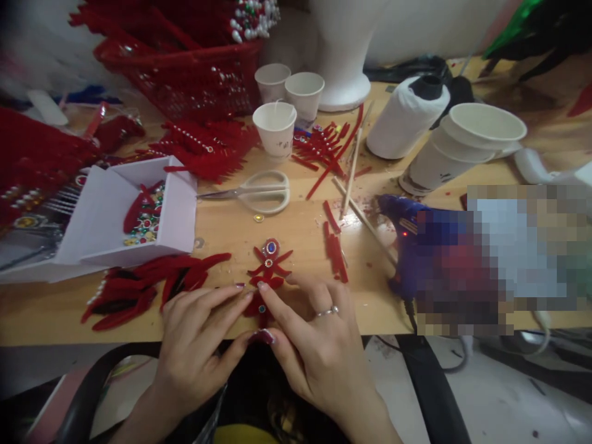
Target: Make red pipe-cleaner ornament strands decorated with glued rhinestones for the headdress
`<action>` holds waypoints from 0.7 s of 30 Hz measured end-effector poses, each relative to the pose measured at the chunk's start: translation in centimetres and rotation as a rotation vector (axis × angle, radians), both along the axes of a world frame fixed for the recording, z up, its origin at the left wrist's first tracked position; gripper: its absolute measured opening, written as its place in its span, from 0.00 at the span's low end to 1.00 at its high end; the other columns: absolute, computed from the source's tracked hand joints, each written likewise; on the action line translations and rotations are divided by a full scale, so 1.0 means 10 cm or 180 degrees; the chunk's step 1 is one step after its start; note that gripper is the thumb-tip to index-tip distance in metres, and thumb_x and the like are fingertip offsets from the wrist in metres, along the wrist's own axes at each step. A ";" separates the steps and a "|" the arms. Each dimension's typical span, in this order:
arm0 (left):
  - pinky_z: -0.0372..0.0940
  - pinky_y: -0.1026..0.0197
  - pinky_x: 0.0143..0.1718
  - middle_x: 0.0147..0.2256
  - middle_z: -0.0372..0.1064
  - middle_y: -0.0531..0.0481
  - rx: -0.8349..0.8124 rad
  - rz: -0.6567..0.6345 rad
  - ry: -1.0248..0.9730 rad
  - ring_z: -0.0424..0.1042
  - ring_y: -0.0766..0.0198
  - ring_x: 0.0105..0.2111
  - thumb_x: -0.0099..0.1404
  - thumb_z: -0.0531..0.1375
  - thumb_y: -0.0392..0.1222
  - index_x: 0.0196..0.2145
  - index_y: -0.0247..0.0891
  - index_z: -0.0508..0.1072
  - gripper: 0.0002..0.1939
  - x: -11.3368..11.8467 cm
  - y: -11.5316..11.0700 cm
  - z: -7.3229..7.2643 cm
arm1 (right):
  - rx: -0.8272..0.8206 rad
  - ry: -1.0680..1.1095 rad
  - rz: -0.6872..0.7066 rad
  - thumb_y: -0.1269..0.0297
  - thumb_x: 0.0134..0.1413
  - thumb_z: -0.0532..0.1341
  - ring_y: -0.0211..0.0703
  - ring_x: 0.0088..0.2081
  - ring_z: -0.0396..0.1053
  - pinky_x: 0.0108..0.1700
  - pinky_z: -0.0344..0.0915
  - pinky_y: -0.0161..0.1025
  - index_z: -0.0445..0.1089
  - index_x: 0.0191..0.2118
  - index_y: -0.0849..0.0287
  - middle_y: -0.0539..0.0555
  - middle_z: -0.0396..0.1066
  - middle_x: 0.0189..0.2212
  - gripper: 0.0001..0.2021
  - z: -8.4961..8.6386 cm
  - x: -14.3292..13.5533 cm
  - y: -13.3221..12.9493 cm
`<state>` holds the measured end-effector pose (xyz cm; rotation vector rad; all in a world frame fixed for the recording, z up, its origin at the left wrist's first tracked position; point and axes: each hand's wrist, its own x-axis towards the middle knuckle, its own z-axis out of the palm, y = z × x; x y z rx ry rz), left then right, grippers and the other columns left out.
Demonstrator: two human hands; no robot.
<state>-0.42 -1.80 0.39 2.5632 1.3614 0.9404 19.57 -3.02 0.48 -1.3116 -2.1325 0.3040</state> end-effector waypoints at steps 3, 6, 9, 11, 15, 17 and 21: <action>0.58 0.52 0.45 0.39 0.79 0.45 0.0337 0.0082 -0.0006 0.71 0.55 0.39 0.65 0.63 0.45 0.44 0.38 0.78 0.12 -0.01 -0.04 -0.07 | 0.0039 -0.0214 0.0048 0.67 0.69 0.48 0.57 0.52 0.58 0.52 0.51 0.53 0.67 0.59 0.61 0.63 0.59 0.54 0.19 0.01 -0.03 0.01; 0.57 0.53 0.42 0.34 0.79 0.50 0.0449 0.0036 -0.0124 0.71 0.57 0.36 0.63 0.66 0.48 0.40 0.41 0.79 0.11 -0.01 -0.02 -0.09 | 0.0081 -0.0320 -0.0076 0.69 0.67 0.49 0.55 0.51 0.57 0.52 0.51 0.52 0.69 0.57 0.62 0.62 0.59 0.54 0.18 0.01 -0.06 -0.01; 0.56 0.53 0.41 0.33 0.80 0.53 0.0491 -0.0058 -0.0191 0.72 0.59 0.35 0.64 0.65 0.49 0.40 0.41 0.79 0.11 -0.01 0.02 -0.10 | 0.0119 -0.0437 -0.0193 0.71 0.65 0.50 0.54 0.50 0.57 0.53 0.51 0.52 0.69 0.57 0.61 0.61 0.60 0.54 0.19 0.01 -0.09 -0.02; 0.56 0.53 0.41 0.34 0.81 0.54 0.0529 -0.0103 -0.0185 0.72 0.60 0.35 0.64 0.65 0.49 0.39 0.40 0.78 0.11 -0.02 0.03 -0.10 | 0.0153 -0.0536 -0.0235 0.71 0.65 0.50 0.54 0.51 0.57 0.54 0.51 0.52 0.68 0.57 0.60 0.60 0.61 0.54 0.19 0.00 -0.11 -0.03; 0.56 0.54 0.41 0.37 0.81 0.55 0.0521 -0.0146 -0.0183 0.73 0.61 0.35 0.64 0.65 0.49 0.40 0.40 0.78 0.12 -0.04 0.03 -0.12 | 0.0107 -0.0736 -0.0300 0.71 0.64 0.50 0.55 0.52 0.58 0.53 0.53 0.54 0.65 0.61 0.55 0.59 0.61 0.56 0.21 -0.02 -0.11 -0.06; 0.57 0.54 0.41 0.37 0.81 0.55 0.0546 -0.0139 -0.0204 0.74 0.61 0.35 0.63 0.66 0.49 0.40 0.40 0.78 0.12 -0.05 0.03 -0.13 | 0.0050 -0.0729 -0.0355 0.70 0.65 0.49 0.56 0.53 0.58 0.52 0.54 0.54 0.63 0.63 0.51 0.58 0.60 0.57 0.23 -0.01 -0.10 -0.08; 0.58 0.54 0.41 0.37 0.81 0.54 0.0587 -0.0125 -0.0253 0.75 0.61 0.36 0.64 0.65 0.48 0.40 0.40 0.78 0.11 -0.05 0.03 -0.14 | 0.0092 -0.0562 -0.0564 0.68 0.66 0.47 0.57 0.53 0.57 0.52 0.54 0.56 0.63 0.63 0.46 0.56 0.61 0.57 0.23 0.01 -0.08 -0.10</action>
